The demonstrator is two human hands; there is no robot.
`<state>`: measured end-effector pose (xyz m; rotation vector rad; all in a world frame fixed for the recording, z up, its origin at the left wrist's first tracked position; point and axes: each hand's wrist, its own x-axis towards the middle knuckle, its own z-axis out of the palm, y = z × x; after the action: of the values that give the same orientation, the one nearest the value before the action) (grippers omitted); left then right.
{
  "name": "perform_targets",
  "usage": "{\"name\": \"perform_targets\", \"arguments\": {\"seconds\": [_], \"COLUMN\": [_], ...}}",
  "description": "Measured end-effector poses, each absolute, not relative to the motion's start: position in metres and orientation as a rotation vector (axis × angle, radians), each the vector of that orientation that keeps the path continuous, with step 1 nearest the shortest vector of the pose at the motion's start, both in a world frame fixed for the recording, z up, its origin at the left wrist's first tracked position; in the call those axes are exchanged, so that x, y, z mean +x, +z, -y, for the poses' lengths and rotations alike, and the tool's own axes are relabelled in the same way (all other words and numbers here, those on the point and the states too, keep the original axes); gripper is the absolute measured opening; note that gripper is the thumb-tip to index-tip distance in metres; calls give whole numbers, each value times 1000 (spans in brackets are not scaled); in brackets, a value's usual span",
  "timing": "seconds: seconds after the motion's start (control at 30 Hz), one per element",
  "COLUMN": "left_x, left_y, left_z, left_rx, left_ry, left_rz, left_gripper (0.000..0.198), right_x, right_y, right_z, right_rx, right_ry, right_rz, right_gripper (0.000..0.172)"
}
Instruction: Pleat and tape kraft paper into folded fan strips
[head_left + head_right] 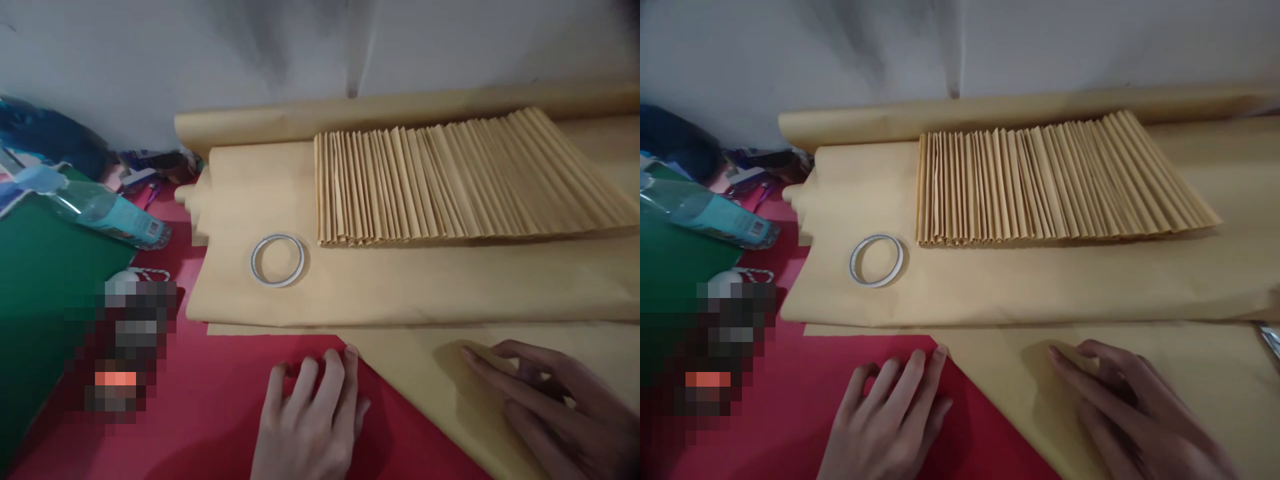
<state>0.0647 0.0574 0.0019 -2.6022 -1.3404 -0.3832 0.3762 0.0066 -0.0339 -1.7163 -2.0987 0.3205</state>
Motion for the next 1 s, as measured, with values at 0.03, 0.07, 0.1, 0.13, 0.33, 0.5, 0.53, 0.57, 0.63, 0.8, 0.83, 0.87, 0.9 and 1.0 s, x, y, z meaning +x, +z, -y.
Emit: {"name": "perform_targets", "arguments": {"seconds": [0.03, 0.07, 0.1, 0.13, 0.33, 0.5, 0.53, 0.57, 0.63, 0.8, 0.83, 0.87, 0.9, 1.0], "left_x": [65, 65, 65, 65, 67, 68, 68, 68, 66, 62, 61, 60, 59, 57], "left_y": [2, 2, 2, 2, -1, -2, -2, -2, -1, -1, 0, 0, 0, 2], "left_z": [-57, -57, -57, -57, -55, -56, -56, -57, -57, -58, -58, -58, -58, -59], "left_rx": [-2604, -2605, -2605, -2607, -2586, -2589, -2588, -2583, -2582, -2595, -2597, -2601, -2605, -2610], "left_ry": [-389, -395, -397, -398, -422, -426, -429, -435, -433, -404, -386, -362, -341, -321], "left_rz": [1338, 1334, 1331, 1330, 1370, 1381, 1382, 1383, 1362, 1297, 1294, 1290, 1284, 1284], "left_gripper": [34, 34, 35, 35, 37, 37, 37, 37, 37, 38, 39, 40, 40, 39], "right_x": [376, 377, 377, 377, 379, 379, 379, 378, 377, 373, 371, 370, 369, 369], "right_y": [-35, -36, -37, -38, -40, -37, -36, -34, -31, -22, -20, -20, -19, -18], "right_z": [-7, -7, -8, -8, -10, -10, -11, -11, -13, -16, -17, -17, -17, -15], "right_rx": [-1716, -1719, -1723, -1718, -1660, -1656, -1654, -1654, -1638, -1644, -1642, -1642, -1643, -1662], "right_ry": [308, 293, 279, 259, 202, 176, 158, 136, 99, 113, 116, 122, 128, 148], "right_rz": [2111, 2121, 2129, 2131, 2110, 2137, 2150, 2162, 2188, 2192, 2184, 2177, 2174, 2173], "right_gripper": [50, 49, 48, 47, 45, 45, 44, 44, 43, 44, 44, 43, 43, 44]}}
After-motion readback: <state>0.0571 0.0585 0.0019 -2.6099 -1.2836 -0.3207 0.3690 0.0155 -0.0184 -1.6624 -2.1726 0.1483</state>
